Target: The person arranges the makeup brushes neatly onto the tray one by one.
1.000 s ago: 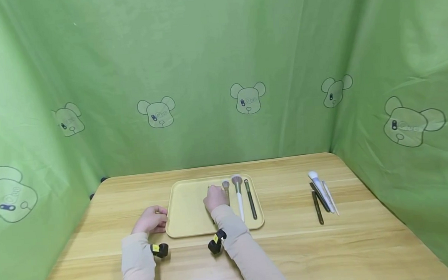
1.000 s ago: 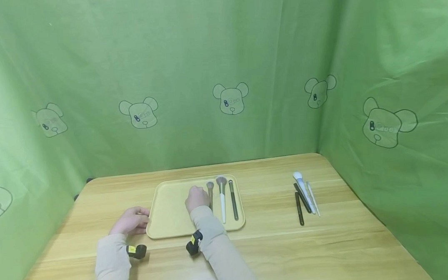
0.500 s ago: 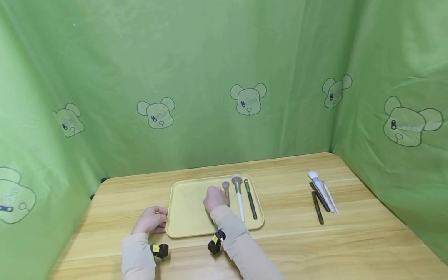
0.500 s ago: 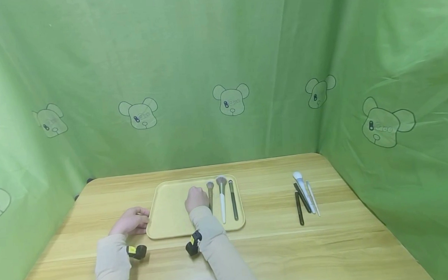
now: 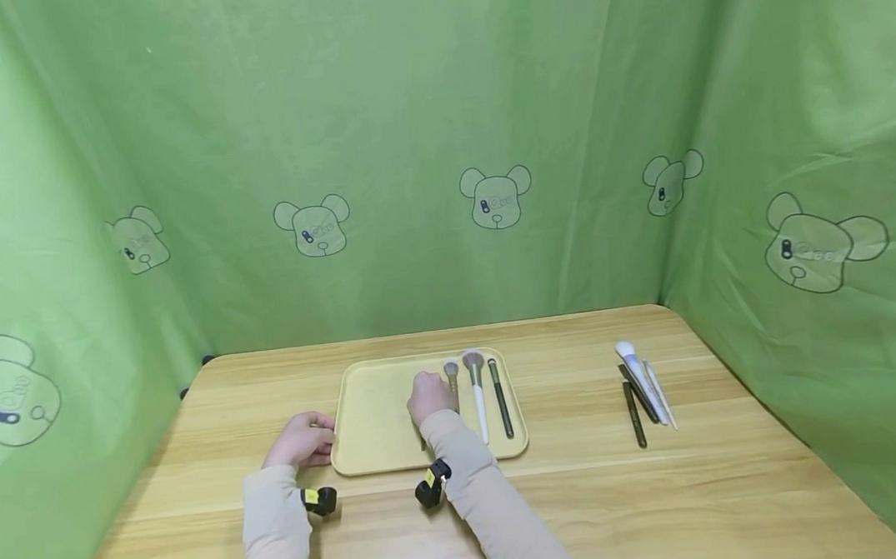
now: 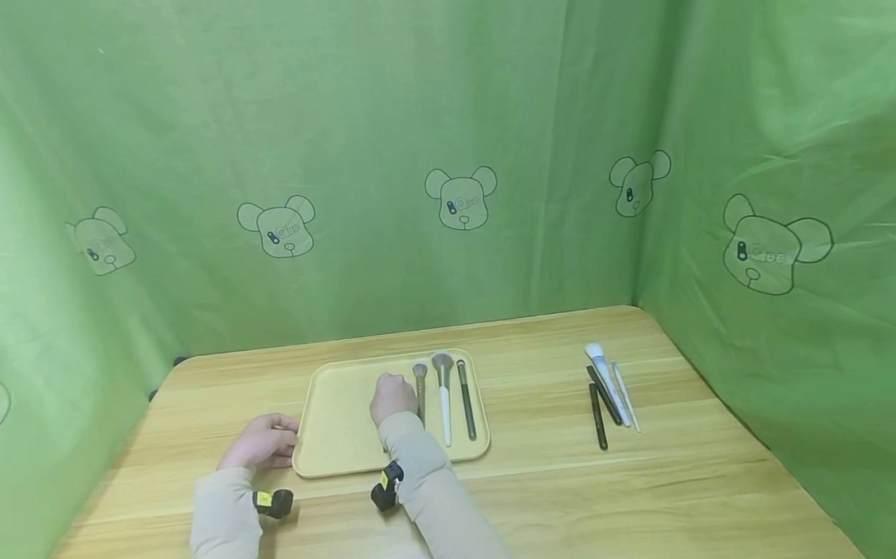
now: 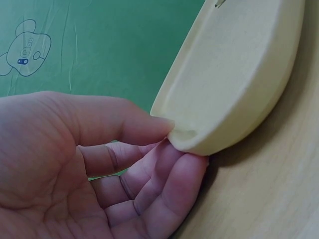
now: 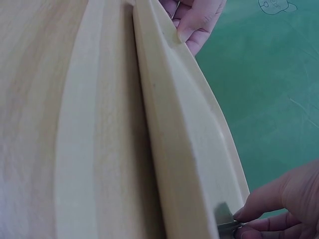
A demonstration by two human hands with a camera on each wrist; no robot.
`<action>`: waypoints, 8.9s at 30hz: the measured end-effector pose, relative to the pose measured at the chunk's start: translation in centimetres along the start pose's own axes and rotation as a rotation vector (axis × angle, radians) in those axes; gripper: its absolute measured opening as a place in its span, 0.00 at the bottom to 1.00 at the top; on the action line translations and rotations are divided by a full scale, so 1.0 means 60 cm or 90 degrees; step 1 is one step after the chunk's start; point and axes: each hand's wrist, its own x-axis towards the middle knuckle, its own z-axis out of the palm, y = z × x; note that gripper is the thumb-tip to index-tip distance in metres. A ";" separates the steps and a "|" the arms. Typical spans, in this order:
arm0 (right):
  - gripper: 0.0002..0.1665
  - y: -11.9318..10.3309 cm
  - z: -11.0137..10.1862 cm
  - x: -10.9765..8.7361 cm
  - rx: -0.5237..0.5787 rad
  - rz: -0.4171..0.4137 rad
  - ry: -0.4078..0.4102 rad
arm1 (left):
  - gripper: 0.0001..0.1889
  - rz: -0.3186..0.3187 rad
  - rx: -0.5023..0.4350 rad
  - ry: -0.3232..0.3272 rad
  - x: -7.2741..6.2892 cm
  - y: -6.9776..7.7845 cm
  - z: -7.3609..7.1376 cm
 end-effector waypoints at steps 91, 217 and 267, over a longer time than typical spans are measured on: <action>0.15 0.271 -0.169 -0.011 0.049 0.010 0.145 | 0.15 0.010 0.006 -0.001 0.000 -0.002 -0.002; 0.11 0.300 -0.222 -0.012 0.171 0.137 0.067 | 0.16 0.005 0.018 0.002 0.004 -0.008 -0.004; 0.06 0.034 -0.060 0.000 0.344 0.027 -0.047 | 0.14 0.006 0.017 0.003 0.008 -0.004 -0.003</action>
